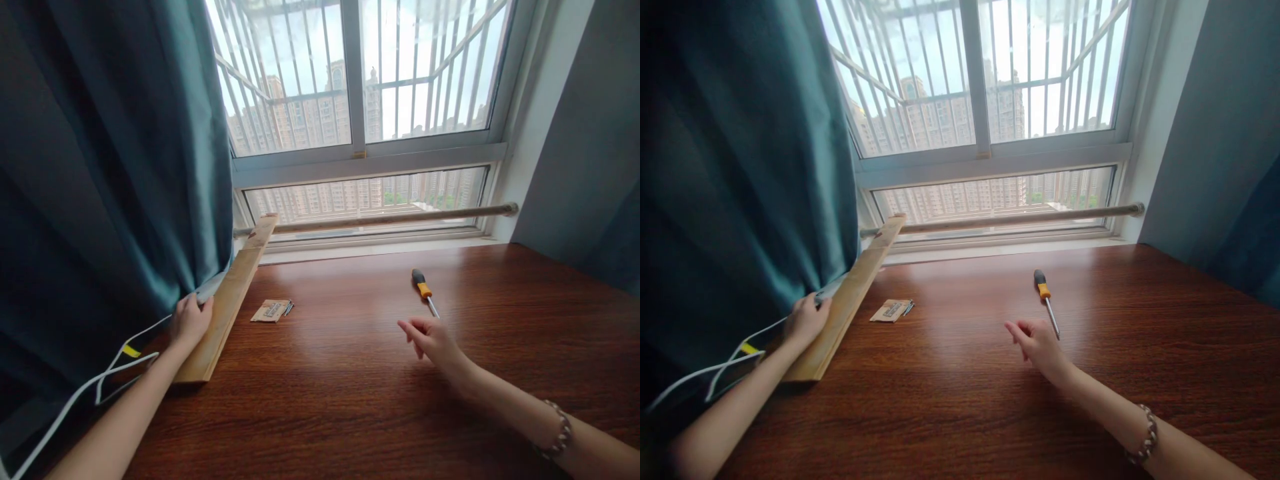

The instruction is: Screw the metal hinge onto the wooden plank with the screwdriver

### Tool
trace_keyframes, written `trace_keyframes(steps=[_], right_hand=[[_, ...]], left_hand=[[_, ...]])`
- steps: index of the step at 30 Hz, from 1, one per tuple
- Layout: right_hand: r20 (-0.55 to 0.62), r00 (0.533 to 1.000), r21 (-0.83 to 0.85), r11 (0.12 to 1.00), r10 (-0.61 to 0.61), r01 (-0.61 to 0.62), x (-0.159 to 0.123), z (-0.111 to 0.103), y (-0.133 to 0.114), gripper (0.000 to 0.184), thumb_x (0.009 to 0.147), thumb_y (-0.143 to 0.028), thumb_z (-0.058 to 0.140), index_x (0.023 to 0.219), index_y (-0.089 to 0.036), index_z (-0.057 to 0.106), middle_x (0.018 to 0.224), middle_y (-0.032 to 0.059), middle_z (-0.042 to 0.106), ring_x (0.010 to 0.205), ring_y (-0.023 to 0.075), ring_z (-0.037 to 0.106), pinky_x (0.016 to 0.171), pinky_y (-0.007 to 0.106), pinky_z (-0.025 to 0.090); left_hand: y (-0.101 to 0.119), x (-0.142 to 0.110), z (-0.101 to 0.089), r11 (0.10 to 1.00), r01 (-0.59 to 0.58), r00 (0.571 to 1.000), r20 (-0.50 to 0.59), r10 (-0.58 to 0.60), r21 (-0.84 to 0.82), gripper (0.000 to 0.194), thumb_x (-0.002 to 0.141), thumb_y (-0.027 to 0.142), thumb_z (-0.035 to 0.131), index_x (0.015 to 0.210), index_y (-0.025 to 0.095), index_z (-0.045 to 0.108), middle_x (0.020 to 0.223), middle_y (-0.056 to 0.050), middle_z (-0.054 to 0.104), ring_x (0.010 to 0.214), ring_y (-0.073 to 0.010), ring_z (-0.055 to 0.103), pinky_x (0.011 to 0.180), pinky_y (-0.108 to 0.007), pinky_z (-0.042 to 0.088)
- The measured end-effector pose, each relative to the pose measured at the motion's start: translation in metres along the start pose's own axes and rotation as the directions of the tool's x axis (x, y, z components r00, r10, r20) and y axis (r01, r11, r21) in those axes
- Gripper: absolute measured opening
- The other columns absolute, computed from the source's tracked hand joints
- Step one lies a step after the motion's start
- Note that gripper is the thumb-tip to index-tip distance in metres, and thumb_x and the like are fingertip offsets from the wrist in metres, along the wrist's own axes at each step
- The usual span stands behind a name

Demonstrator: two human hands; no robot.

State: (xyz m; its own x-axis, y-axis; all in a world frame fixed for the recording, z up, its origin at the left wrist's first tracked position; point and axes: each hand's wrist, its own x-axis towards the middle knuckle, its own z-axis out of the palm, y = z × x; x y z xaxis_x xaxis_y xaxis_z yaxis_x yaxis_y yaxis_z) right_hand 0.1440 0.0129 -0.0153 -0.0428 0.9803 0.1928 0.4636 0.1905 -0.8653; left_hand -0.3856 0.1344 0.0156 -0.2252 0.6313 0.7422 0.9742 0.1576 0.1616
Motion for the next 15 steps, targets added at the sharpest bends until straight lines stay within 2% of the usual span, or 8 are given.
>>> trace_keyframes(steps=[2, 3, 4, 6, 8, 10, 12, 15], right_hand=[[-0.185, 0.979, -0.334, 0.942, -0.087, 0.020, 0.027, -0.025, 0.006, 0.032, 0.088, -0.045, 0.047, 0.069, -0.020, 0.054, 0.055, 0.0017, 0.056, 0.054, 0.0175, 0.057, 0.057, 0.028, 0.039], [-0.244, 0.965, -0.473, 0.880, -0.097, -0.032, 0.040, -0.036, 0.011, 0.025, 0.089, -0.039, 0.047, 0.078, -0.018, 0.056, 0.065, 0.0049, 0.062, 0.063, 0.0197, 0.061, 0.062, 0.029, 0.040], [-0.275, 0.960, -0.579, 0.805, -0.047, -0.126, 0.052, -0.045, 0.017, 0.023, 0.089, -0.038, 0.048, 0.085, -0.016, 0.057, 0.075, 0.0096, 0.065, 0.071, 0.0228, 0.063, 0.063, 0.030, 0.041], [-0.297, 0.954, -0.702, 0.665, 0.052, -0.255, 0.071, -0.055, 0.029, 0.030, 0.087, -0.040, 0.052, 0.097, -0.011, 0.056, 0.094, 0.0184, 0.065, 0.082, 0.0285, 0.065, 0.066, 0.033, 0.043], [-0.268, 0.953, -0.745, 0.596, 0.142, -0.299, 0.082, -0.058, 0.041, 0.035, 0.083, -0.040, 0.057, 0.100, -0.009, 0.057, 0.100, 0.0229, 0.064, 0.087, 0.0321, 0.065, 0.067, 0.035, 0.044], [-0.225, 0.958, -0.749, 0.596, 0.180, -0.288, 0.088, -0.056, 0.048, 0.027, 0.081, -0.034, 0.059, 0.095, -0.010, 0.061, 0.095, 0.0218, 0.065, 0.087, 0.0318, 0.065, 0.067, 0.034, 0.044], [-0.197, 0.965, -0.740, 0.619, 0.172, -0.261, 0.091, -0.055, 0.048, 0.018, 0.081, -0.027, 0.057, 0.087, -0.012, 0.064, 0.087, 0.0188, 0.067, 0.083, 0.0291, 0.066, 0.064, 0.032, 0.042], [-0.136, 0.983, -0.722, 0.667, 0.123, -0.184, 0.086, -0.049, 0.033, 0.018, 0.080, -0.026, 0.054, 0.072, -0.014, 0.065, 0.076, 0.0125, 0.066, 0.072, 0.0222, 0.063, 0.058, 0.028, 0.038]], left_hand=[[0.012, -0.007, -0.002, 0.990, -0.139, 0.988, -0.061, 0.141, 0.038, 0.046, 0.088, 0.039, 0.044, 0.117, 0.004, 0.053, 0.128, -0.025, 0.053, 0.114, -0.0340, 0.051, 0.088, -0.044, 0.043], [0.024, -0.013, -0.006, 0.968, -0.249, 0.965, -0.081, 0.250, 0.020, 0.049, 0.089, 0.038, 0.043, 0.124, 0.004, 0.048, 0.136, -0.025, 0.046, 0.124, -0.0349, 0.043, 0.095, -0.046, 0.039], [0.039, -0.019, -0.012, 0.935, -0.355, 0.931, -0.093, 0.352, -0.013, 0.050, 0.090, 0.037, 0.043, 0.128, 0.004, 0.045, 0.139, -0.024, 0.043, 0.130, -0.0340, 0.037, 0.099, -0.047, 0.036], [0.074, -0.034, -0.026, 0.840, -0.534, 0.845, -0.077, 0.529, -0.093, 0.049, 0.091, 0.033, 0.044, 0.132, 0.007, 0.044, 0.140, -0.021, 0.044, 0.134, -0.0317, 0.033, 0.104, -0.047, 0.032], [0.110, -0.052, -0.041, 0.717, -0.677, 0.730, -0.033, 0.682, -0.166, 0.042, 0.090, 0.028, 0.045, 0.129, 0.013, 0.050, 0.138, -0.017, 0.049, 0.134, -0.0298, 0.034, 0.107, -0.047, 0.030], [0.139, -0.068, -0.054, 0.593, -0.770, 0.607, 0.016, 0.794, -0.236, 0.038, 0.090, 0.020, 0.043, 0.126, 0.018, 0.054, 0.136, -0.013, 0.053, 0.133, -0.0273, 0.038, 0.110, -0.048, 0.027], [0.160, -0.081, -0.065, 0.514, -0.799, 0.533, 0.029, 0.846, -0.310, 0.040, 0.090, 0.015, 0.042, 0.127, 0.018, 0.054, 0.135, -0.011, 0.054, 0.133, -0.0259, 0.038, 0.111, -0.047, 0.026], [0.182, -0.095, -0.077, 0.470, -0.774, 0.496, 0.054, 0.866, -0.425, 0.042, 0.090, 0.014, 0.041, 0.131, 0.017, 0.052, 0.136, -0.011, 0.053, 0.135, -0.0248, 0.035, 0.112, -0.046, 0.024]])
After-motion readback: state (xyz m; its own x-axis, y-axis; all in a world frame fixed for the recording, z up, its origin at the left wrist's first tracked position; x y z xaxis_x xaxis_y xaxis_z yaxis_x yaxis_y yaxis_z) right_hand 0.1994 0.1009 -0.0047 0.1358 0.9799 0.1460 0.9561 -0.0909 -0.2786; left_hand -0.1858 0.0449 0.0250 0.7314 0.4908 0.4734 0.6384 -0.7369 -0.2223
